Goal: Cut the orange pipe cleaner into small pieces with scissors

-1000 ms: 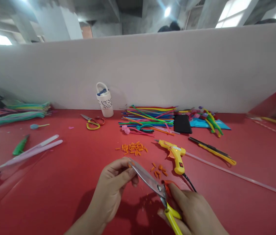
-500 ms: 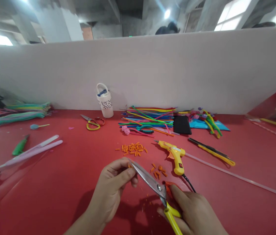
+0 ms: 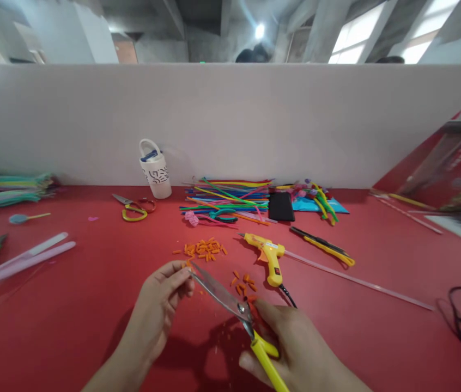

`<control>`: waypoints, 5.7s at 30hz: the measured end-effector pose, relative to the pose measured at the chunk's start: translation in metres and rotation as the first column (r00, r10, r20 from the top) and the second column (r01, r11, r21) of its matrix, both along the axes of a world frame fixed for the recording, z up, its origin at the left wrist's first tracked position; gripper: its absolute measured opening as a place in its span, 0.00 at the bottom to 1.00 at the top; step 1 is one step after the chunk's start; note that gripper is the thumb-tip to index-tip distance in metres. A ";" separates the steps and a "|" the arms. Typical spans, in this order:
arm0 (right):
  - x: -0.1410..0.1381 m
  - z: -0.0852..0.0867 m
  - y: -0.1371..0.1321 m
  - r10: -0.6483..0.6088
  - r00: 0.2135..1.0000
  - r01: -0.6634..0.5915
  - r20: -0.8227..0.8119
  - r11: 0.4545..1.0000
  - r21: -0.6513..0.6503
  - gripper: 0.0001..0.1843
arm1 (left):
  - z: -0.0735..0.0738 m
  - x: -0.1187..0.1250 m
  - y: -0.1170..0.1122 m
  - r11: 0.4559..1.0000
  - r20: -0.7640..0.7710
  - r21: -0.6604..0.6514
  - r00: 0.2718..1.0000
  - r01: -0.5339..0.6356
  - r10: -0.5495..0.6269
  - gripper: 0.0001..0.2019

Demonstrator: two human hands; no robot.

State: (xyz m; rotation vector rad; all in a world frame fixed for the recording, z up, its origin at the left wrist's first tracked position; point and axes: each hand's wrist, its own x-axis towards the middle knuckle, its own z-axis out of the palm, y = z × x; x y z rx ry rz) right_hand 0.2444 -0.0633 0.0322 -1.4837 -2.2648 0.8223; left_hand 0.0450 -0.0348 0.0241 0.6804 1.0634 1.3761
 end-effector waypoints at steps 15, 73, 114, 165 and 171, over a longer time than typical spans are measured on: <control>-0.006 -0.003 -0.001 -0.132 0.858 -0.030 -0.496 0.952 -0.304 0.02 | -0.020 0.043 -0.029 0.760 -0.203 -0.183 0.732 0.624 -0.650 0.03; -0.006 -0.006 0.004 -0.167 0.911 0.033 -0.377 0.942 -0.335 0.05 | -0.011 0.038 -0.029 0.814 -0.369 -0.144 0.732 0.563 -0.572 0.06; 0.022 -0.012 0.030 -0.329 0.924 0.345 -0.195 0.937 0.056 0.10 | -0.025 -0.036 0.049 0.965 -0.944 0.197 0.302 0.176 0.137 0.05; 0.002 -0.019 0.007 -0.026 0.965 -0.052 0.261 0.956 0.287 0.13 | 0.014 0.014 -0.021 0.995 -0.002 0.096 1.000 -0.018 0.018 0.02; -0.002 -0.020 0.004 0.010 0.974 -0.094 0.227 0.928 0.361 0.13 | 0.014 0.015 -0.022 0.994 0.040 0.109 0.999 -0.012 0.008 0.01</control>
